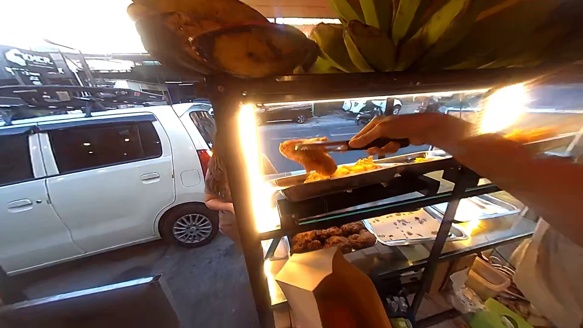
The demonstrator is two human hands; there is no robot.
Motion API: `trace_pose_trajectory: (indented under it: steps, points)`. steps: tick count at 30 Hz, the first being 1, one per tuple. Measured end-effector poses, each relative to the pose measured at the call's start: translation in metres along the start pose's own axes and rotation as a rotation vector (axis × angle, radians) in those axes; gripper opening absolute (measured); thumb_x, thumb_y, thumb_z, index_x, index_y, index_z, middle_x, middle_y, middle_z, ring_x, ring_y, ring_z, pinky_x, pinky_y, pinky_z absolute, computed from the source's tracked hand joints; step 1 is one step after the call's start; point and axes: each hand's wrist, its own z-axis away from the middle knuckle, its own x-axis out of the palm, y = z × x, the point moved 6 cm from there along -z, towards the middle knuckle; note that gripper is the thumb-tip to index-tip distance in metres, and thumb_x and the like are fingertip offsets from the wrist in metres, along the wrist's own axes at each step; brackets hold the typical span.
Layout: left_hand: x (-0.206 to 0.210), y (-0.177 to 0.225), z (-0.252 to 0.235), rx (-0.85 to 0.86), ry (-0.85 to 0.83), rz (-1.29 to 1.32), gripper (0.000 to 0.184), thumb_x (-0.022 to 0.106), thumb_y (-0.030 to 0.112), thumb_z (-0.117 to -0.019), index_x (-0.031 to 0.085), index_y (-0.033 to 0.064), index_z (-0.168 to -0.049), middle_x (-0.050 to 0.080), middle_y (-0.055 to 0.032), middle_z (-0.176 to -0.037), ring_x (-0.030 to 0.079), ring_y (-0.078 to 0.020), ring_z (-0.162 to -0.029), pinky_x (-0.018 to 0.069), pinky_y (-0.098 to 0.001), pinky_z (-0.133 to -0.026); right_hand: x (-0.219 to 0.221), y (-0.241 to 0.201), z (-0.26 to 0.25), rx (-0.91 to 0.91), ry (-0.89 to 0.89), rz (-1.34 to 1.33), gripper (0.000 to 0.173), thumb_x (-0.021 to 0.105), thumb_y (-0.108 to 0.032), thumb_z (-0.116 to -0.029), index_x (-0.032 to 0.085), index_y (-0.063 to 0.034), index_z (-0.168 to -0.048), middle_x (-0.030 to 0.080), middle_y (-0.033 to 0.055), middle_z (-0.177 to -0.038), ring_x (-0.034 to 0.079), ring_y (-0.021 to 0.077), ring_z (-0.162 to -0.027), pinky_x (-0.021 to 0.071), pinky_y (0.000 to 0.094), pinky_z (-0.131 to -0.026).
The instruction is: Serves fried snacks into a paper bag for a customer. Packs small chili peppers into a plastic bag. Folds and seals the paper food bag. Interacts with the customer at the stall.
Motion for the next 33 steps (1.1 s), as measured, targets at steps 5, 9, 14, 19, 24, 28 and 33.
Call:
trace_pose_trajectory:
  steps: [5,9,14,19,24,28,33]
  points:
    - [-0.010,-0.001,-0.009,0.056,-0.010,-0.052,0.055,0.029,0.061,-0.1043,0.064,0.0190,-0.102,0.073,-0.0005,-0.089,0.073,-0.0141,-0.085,0.0619,-0.0396,-0.070,-0.003,0.036,0.089,-0.147,-0.015,-0.087,0.031,0.050,-0.026,-0.1054,0.071,-0.0100,-0.089,0.057,-0.0018,-0.058,0.045,-0.0021,-0.040,0.0338,0.0111,-0.034]
    - [-0.012,-0.012,-0.012,0.083,0.018,-0.091,0.053,0.023,0.057,-0.1061,0.059,0.0177,-0.111,0.070,-0.0006,-0.096,0.070,-0.0139,-0.092,0.0600,-0.0404,-0.075,0.034,0.082,0.167,-0.212,-0.055,-0.006,0.029,0.055,-0.015,-0.0975,0.079,-0.0110,-0.114,0.065,-0.0009,-0.064,0.048,0.0030,-0.043,0.0393,0.0173,-0.039]
    - [-0.001,-0.035,-0.011,0.045,0.019,-0.048,0.057,0.026,0.063,-0.1027,0.060,0.0186,-0.112,0.071,-0.0011,-0.097,0.070,-0.0169,-0.093,0.0602,-0.0439,-0.075,0.090,0.141,0.194,-0.170,-0.289,-0.002,0.027,0.066,-0.035,-0.0983,0.079,-0.0241,-0.119,0.075,-0.0054,-0.085,0.062,0.0015,-0.061,0.0528,0.0195,-0.053]
    - [0.000,-0.061,-0.008,0.125,-0.088,-0.091,0.053,0.031,0.061,-0.1031,0.063,0.0195,-0.107,0.073,0.0009,-0.090,0.073,-0.0141,-0.084,0.0623,-0.0407,-0.068,0.124,0.142,0.174,-0.086,-0.212,0.272,0.029,0.062,-0.041,-0.1020,0.079,-0.0194,-0.108,0.071,-0.0044,-0.086,0.064,0.0057,-0.076,0.0532,0.0310,-0.069]
    - [-0.019,-0.098,0.000,0.013,0.014,-0.124,0.057,0.032,0.066,-0.1003,0.060,0.0188,-0.117,0.071,-0.0032,-0.101,0.071,-0.0204,-0.094,0.0603,-0.0487,-0.076,0.175,0.138,0.150,0.110,-0.226,0.534,0.036,0.056,-0.035,-0.1035,0.067,-0.0011,-0.102,0.065,0.0176,-0.092,0.065,0.0368,-0.093,0.0505,0.0581,-0.077]
    - [-0.051,-0.113,0.003,-0.131,0.095,-0.170,0.063,0.029,0.071,-0.0984,0.060,0.0191,-0.117,0.071,-0.0049,-0.103,0.070,-0.0222,-0.097,0.0596,-0.0505,-0.076,0.185,0.141,0.157,0.118,-0.313,0.636,0.048,0.045,-0.041,-0.1084,0.065,0.0015,-0.099,0.065,0.0197,-0.094,0.065,0.0378,-0.098,0.0492,0.0572,-0.080]
    - [-0.069,-0.103,0.023,-0.018,-0.340,-0.313,0.042,0.038,0.038,-0.1078,0.060,0.0051,-0.120,0.070,-0.0079,-0.107,0.068,-0.0148,-0.104,0.0581,-0.0357,-0.089,0.135,0.168,0.233,-0.082,-0.005,0.619,0.046,0.047,-0.064,-0.0990,0.068,-0.0244,-0.108,0.056,-0.0082,-0.068,0.059,0.0093,-0.064,0.0465,0.0334,-0.055]
